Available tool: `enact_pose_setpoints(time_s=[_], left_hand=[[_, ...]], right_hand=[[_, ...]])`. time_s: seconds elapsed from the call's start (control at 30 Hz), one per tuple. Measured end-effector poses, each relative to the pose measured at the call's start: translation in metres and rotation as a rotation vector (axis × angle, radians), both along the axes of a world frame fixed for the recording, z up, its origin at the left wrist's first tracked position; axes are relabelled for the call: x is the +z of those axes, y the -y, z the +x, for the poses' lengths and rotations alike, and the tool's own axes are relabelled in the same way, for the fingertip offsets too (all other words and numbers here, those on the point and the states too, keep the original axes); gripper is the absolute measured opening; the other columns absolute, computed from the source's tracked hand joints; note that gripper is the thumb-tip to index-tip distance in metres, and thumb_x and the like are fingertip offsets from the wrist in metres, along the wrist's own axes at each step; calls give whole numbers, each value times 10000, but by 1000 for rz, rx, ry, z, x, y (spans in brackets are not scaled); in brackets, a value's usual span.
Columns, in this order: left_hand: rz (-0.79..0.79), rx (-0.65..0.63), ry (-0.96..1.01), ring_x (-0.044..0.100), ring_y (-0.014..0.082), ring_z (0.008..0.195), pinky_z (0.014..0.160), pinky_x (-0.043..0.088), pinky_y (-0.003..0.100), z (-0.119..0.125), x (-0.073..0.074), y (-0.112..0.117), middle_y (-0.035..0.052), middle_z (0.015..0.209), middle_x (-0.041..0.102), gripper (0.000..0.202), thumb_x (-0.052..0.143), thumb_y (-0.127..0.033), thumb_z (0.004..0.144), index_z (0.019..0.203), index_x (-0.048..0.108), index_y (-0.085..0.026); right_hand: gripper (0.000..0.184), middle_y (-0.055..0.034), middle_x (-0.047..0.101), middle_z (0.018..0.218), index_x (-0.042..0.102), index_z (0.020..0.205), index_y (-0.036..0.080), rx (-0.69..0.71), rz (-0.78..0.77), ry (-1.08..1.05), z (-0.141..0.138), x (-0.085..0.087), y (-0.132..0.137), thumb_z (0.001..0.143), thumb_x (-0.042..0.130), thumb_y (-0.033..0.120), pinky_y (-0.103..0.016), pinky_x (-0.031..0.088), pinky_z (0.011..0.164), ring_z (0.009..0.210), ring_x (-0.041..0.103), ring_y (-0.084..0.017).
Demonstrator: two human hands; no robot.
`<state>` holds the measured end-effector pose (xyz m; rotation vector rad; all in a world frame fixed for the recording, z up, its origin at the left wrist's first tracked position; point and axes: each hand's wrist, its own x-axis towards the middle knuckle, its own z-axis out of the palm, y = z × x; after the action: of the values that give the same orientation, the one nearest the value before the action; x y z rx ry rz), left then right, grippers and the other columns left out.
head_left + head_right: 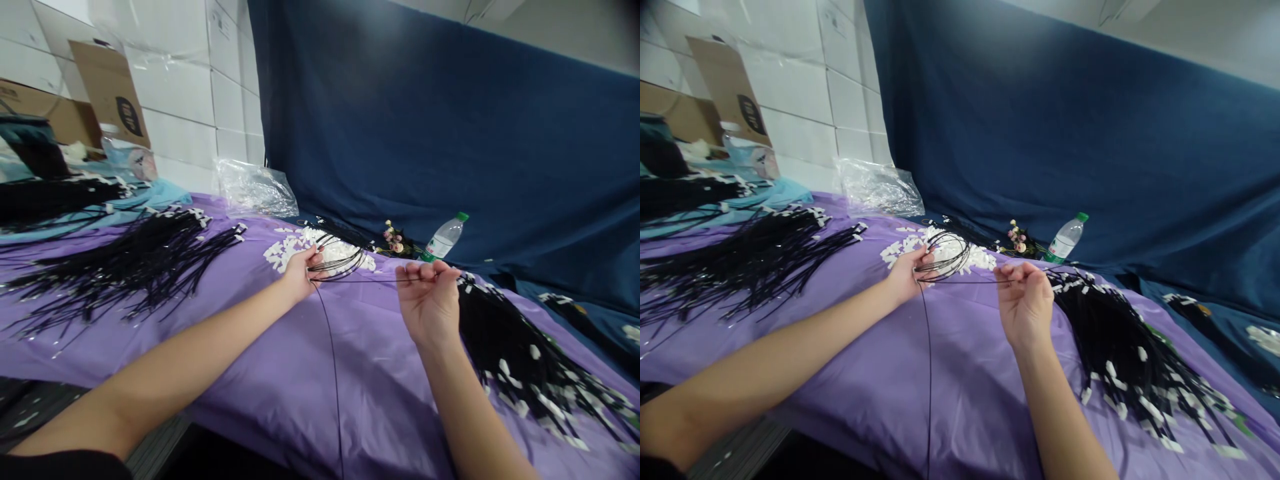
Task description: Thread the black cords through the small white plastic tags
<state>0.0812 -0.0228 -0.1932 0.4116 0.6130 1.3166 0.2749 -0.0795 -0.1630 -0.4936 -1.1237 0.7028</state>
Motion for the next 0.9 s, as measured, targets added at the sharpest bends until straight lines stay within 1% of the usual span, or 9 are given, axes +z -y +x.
enact_pose_setpoints(time_s=[0.07,0.13,0.17,0.23,0.33,0.43,0.53,0.7,0.9], left_hand=[[26,5,-21,268,41,326,339,191,176,2,-3,0,-67,520,347,163,584,-252,816,740,491,-142],[68,8,-40,250,32,336,344,168,171,5,-6,1,-69,533,338,178,571,-245,817,715,462,-148],[92,11,-52,245,30,342,346,155,168,6,-7,1,-69,542,340,171,573,-239,812,718,460,-150],[139,21,-82,254,30,356,350,145,163,9,-8,4,-69,558,345,141,587,-230,797,749,480,-152],[189,19,-134,263,29,366,353,152,162,14,-8,10,-69,569,343,116,596,-240,794,791,522,-150],[216,4,-175,261,24,362,356,142,168,18,-10,14,-67,578,341,130,605,-260,793,794,543,-146],[259,-20,-215,254,16,359,365,108,173,20,-12,16,-66,587,332,167,632,-289,781,767,537,-152],[320,-33,-307,259,11,359,373,71,188,20,-15,19,-56,602,339,199,637,-331,779,750,546,-156],[347,-47,-334,233,13,347,375,104,190,21,-12,21,-58,555,335,170,636,-300,776,734,568,-150]], right_hand=[[480,72,315,542,519,676,217,74,-63,35,-2,2,3,693,646,679,-231,457,483,467,409,-70],[452,90,271,488,538,679,215,192,-132,82,-6,0,8,662,704,635,-190,315,367,388,299,-54],[409,95,276,462,563,693,211,243,-172,108,-9,-3,10,661,735,581,-186,270,349,368,277,-51],[311,89,336,434,611,715,197,290,-251,169,-14,-9,12,681,762,467,-188,252,353,355,288,-51],[222,46,470,479,650,685,171,165,-288,373,-18,-19,11,726,739,370,-200,284,397,401,358,-57],[153,12,565,553,688,680,165,-110,-154,688,-18,-23,7,758,702,295,-216,348,481,494,452,-79],[122,12,591,573,702,676,174,-293,-19,854,-18,-24,6,777,664,232,-219,372,523,523,489,-87],[125,27,563,551,706,671,186,-391,24,895,-18,-23,5,780,649,208,-209,370,513,499,466,-82],[137,22,567,558,707,676,186,-403,4,894,-17,-24,2,789,638,221,-216,372,508,490,454,-85]])
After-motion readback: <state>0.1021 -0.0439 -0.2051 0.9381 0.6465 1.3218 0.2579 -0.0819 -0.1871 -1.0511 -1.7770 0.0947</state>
